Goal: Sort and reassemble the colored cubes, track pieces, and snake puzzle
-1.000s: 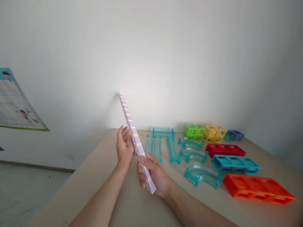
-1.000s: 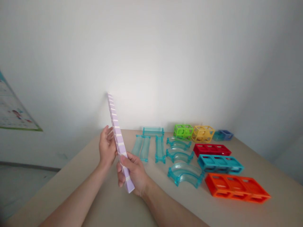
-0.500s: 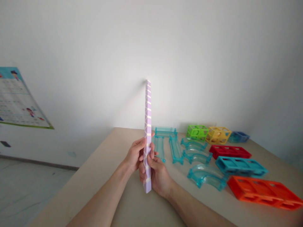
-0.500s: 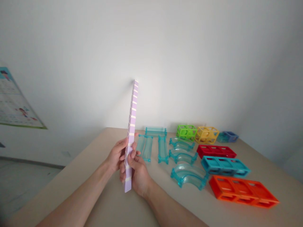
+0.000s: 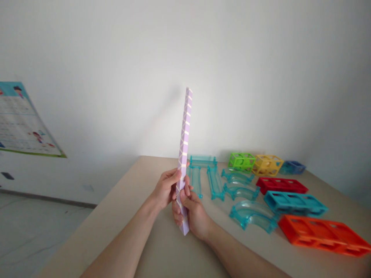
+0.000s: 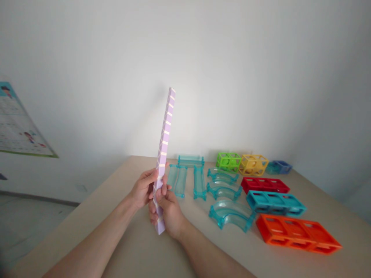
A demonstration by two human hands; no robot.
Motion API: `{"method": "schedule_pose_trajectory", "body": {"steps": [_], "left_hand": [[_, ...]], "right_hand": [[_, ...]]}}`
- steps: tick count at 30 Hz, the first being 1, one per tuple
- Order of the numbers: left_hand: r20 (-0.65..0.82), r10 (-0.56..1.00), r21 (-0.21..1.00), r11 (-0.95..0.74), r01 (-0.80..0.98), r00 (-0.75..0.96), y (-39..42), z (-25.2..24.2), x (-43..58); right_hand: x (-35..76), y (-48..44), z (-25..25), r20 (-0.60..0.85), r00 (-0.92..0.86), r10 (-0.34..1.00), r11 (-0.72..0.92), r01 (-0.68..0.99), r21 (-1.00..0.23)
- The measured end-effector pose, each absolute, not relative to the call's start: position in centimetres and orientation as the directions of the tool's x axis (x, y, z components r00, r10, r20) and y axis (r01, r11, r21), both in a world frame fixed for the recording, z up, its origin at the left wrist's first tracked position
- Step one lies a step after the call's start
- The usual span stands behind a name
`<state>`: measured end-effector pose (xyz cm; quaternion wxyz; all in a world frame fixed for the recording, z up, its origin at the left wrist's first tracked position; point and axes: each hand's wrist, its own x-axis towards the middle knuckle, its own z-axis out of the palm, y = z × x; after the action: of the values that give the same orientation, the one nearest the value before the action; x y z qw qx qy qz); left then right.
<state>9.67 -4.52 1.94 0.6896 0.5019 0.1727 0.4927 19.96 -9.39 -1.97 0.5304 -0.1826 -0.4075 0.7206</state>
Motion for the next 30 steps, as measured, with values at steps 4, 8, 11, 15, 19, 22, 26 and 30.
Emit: {"method": "schedule_pose_trajectory", "body": {"steps": [4, 8, 11, 15, 19, 22, 26, 30], "left_hand": [[0.251, 0.882, 0.846, 0.000, -0.533, 0.399, -4.6, 2.0, 10.0], [0.259, 0.905, 0.819, -0.020, -0.573, 0.338, -4.6, 2.1, 10.5], [0.250, 0.932, 0.833, -0.069, -0.549, 0.263, -4.8, 2.1, 10.8], [0.192, 0.960, 0.931, -0.113, -0.346, 0.203, -5.2, 2.1, 10.9], [0.249, 0.955, 0.956, -0.215, -0.199, 0.162, -5.4, 2.0, 10.9], [0.313, 0.942, 0.943, -0.293, -0.157, 0.122, -5.2, 2.0, 10.9], [0.360, 0.929, 0.926, -0.344, -0.156, 0.082, -4.9, 2.0, 11.1], [0.341, 0.936, 0.926, -0.317, -0.204, 0.091, -4.5, 1.9, 11.0]], "right_hand": [[20.0, -9.0, -2.4, 0.191, -0.277, 0.942, -0.009, -0.587, -0.809], [19.8, -8.9, -2.3, 0.178, -0.204, 0.963, 0.024, -0.591, -0.806], [19.5, -9.0, -2.0, 0.160, -0.167, 0.973, 0.028, -0.600, -0.799], [19.3, -9.0, -1.5, 0.120, -0.121, 0.985, 0.030, -0.572, -0.820], [19.5, -9.0, -1.1, 0.069, -0.139, 0.988, -0.019, -0.550, -0.835], [19.6, -9.0, -1.0, 0.011, -0.164, 0.986, -0.079, -0.533, -0.843], [19.6, -9.0, -1.0, -0.056, -0.143, 0.988, -0.124, -0.522, -0.844], [19.9, -9.0, -0.9, -0.053, -0.139, 0.989, -0.121, -0.542, -0.832]]}}
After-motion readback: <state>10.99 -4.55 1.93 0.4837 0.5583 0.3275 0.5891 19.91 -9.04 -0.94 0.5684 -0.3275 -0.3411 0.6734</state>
